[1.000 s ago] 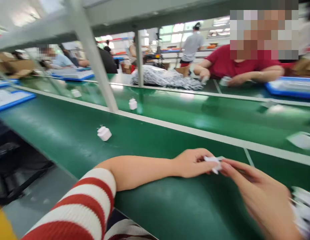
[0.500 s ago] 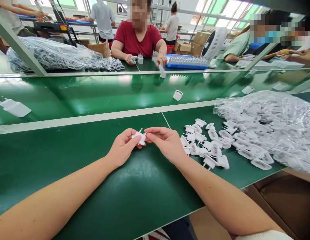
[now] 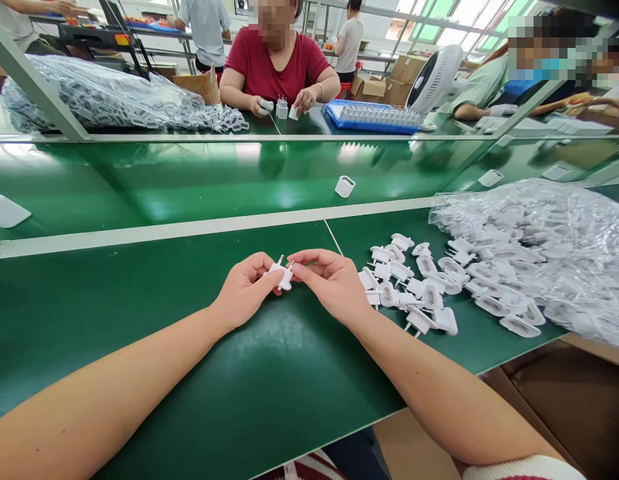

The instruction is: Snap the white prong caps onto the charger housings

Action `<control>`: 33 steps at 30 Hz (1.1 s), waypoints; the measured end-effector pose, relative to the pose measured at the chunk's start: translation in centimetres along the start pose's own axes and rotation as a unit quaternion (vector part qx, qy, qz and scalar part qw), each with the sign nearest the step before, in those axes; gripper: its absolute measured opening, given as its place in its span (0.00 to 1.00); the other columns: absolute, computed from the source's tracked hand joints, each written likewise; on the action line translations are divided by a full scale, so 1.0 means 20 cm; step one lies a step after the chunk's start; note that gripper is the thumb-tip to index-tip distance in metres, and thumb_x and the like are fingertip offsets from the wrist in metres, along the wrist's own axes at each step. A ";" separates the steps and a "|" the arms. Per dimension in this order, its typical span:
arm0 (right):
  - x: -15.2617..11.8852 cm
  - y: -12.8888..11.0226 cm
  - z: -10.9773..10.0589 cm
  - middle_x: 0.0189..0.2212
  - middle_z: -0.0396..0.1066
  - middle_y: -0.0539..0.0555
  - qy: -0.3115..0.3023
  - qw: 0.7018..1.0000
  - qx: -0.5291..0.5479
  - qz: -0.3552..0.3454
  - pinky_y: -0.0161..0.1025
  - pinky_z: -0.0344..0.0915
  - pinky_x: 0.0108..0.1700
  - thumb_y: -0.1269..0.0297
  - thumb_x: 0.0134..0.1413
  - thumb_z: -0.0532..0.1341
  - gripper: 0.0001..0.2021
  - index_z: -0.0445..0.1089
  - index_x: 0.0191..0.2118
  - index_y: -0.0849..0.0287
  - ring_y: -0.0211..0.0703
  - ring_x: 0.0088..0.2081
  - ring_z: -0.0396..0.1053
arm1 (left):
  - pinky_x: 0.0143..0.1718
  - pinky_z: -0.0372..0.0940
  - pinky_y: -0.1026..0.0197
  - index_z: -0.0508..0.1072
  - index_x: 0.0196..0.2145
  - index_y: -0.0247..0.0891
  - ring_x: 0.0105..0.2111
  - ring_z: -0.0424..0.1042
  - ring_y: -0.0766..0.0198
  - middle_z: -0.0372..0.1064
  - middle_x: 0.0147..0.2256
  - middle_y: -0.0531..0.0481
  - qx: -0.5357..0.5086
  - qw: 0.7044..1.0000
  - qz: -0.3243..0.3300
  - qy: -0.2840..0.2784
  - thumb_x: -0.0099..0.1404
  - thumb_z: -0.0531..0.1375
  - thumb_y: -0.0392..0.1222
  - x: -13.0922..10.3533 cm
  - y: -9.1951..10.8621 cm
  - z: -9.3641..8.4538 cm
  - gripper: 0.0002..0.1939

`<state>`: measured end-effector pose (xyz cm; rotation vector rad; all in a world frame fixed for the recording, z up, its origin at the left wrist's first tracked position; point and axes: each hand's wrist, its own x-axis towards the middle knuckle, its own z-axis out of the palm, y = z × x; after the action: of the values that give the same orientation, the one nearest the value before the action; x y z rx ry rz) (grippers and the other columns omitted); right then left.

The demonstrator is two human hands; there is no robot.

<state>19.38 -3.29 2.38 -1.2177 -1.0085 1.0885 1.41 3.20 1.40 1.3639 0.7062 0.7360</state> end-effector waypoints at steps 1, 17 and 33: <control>0.00 0.00 0.00 0.35 0.83 0.53 0.000 1.000 -0.001 0.001 0.47 0.80 0.47 0.48 0.49 0.78 0.18 0.82 0.40 0.54 0.46 0.35 0.82 | 0.39 0.71 0.58 0.72 0.32 0.38 0.32 0.75 0.61 0.79 0.31 0.47 0.000 1.000 0.000 0.000 0.65 0.69 0.53 0.00 0.00 0.00 0.17; 0.03 0.00 0.01 0.35 0.81 0.52 -0.047 0.997 0.058 0.036 0.45 0.75 0.48 0.49 0.39 0.82 0.17 0.85 0.33 0.53 0.44 0.38 0.77 | 0.42 0.70 0.57 0.78 0.33 0.37 0.34 0.75 0.59 0.79 0.32 0.47 0.026 0.998 0.024 -0.048 0.67 0.69 0.51 0.00 -0.01 -0.05 0.14; -0.04 -0.04 0.00 0.50 0.78 0.55 -0.118 0.816 -0.549 -0.137 0.43 0.69 0.43 0.66 0.74 0.56 0.15 0.78 0.56 0.57 0.48 0.49 0.76 | 0.52 0.69 0.55 0.70 0.45 0.39 0.51 0.73 0.56 0.70 0.54 0.42 0.103 0.957 -0.040 0.268 0.59 0.68 0.41 0.77 0.05 0.08 0.17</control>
<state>19.32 -4.19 3.21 -1.7513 -2.0883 0.3518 11.82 14.68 2.32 1.3200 1.2894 1.0025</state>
